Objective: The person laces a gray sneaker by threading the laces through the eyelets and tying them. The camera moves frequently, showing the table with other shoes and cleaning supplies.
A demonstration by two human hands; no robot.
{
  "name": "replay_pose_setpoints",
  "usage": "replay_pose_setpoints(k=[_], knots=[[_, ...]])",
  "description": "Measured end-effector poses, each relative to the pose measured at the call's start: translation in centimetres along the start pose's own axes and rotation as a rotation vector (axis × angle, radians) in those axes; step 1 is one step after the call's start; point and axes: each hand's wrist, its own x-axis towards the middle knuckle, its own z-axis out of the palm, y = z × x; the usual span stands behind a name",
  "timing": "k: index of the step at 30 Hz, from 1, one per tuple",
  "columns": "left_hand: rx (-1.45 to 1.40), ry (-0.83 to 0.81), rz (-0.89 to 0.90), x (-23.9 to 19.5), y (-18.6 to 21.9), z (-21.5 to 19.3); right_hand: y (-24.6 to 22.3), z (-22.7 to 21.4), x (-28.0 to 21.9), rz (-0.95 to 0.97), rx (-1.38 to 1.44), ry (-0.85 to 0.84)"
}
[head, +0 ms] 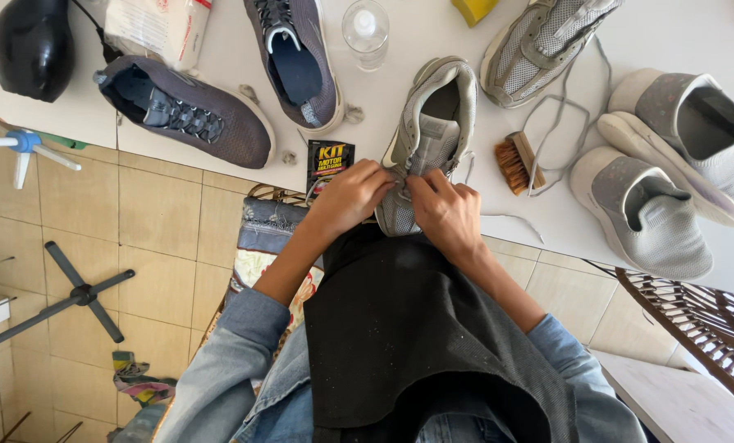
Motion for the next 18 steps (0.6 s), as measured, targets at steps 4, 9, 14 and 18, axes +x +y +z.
replay_pose_setpoints(k=[4,9,14,18], knots=[[-0.044,-0.168,-0.295,1.4,0.9,-0.4,-0.2,0.6,0.1,0.018,-0.048,-0.113],[-0.281,-0.333,-0.521,3.4,2.3,-2.2,-1.1,-1.3,1.2,0.116,-0.063,-0.371],[0.013,-0.354,-0.238,2.5,2.1,-3.2,0.4,-0.5,1.5,0.14,-0.057,-0.499],[0.322,-0.255,0.072,2.2,2.0,-2.4,3.2,-0.6,2.1,0.167,0.183,-0.533]])
